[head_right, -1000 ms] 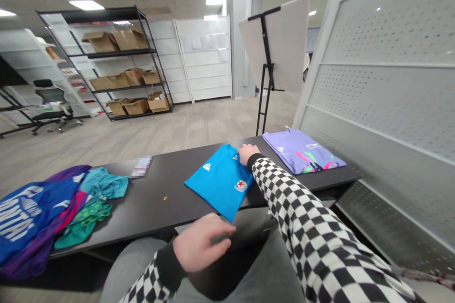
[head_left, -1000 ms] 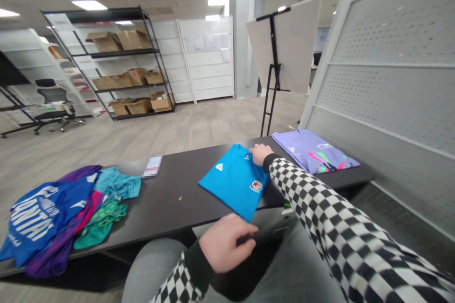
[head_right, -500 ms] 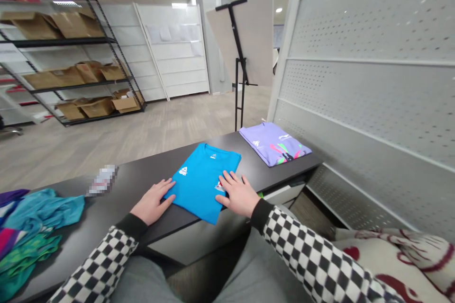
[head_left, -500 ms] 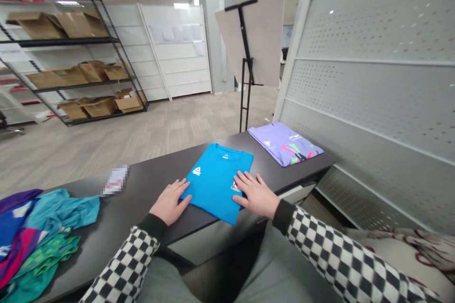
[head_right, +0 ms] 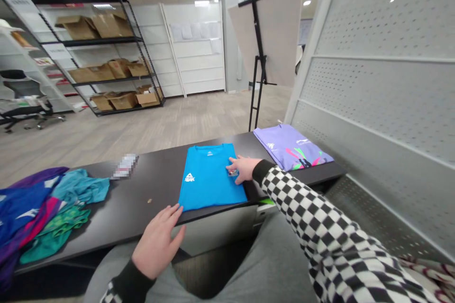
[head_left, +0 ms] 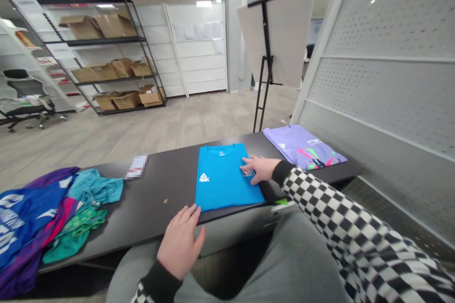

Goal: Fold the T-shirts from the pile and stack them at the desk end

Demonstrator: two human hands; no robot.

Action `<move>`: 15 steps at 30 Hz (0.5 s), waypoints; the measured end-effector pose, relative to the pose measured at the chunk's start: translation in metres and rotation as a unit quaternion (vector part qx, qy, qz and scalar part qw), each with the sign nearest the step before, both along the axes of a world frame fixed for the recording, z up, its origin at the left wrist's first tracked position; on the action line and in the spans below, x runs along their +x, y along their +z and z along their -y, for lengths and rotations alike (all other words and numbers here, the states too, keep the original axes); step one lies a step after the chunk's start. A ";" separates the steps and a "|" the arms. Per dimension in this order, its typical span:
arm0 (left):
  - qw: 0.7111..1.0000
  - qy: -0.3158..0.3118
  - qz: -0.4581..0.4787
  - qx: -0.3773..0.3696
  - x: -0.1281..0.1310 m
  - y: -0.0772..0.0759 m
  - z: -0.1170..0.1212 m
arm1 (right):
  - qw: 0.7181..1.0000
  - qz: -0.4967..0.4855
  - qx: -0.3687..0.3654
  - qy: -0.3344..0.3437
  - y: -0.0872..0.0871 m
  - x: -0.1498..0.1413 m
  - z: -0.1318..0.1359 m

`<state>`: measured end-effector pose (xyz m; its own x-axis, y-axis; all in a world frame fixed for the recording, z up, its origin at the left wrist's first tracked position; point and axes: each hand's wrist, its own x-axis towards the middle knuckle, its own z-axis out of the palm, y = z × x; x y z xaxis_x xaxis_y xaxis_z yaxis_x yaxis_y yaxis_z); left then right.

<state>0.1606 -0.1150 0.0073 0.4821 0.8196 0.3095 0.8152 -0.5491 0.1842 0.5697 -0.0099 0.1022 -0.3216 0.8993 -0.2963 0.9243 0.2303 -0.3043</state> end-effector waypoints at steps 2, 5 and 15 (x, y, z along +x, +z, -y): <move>1.000 -0.017 0.013 0.016 0.000 0.005 -0.007 | 0.997 -0.032 0.076 0.007 -0.006 -0.019 0.030; 0.995 -0.101 -0.003 0.020 -0.001 0.008 -0.024 | 0.986 -0.075 0.148 0.010 -0.037 -0.043 0.087; 0.967 -0.225 0.054 0.106 -0.012 -0.034 -0.056 | 0.961 -0.023 0.274 -0.002 -0.097 -0.023 0.151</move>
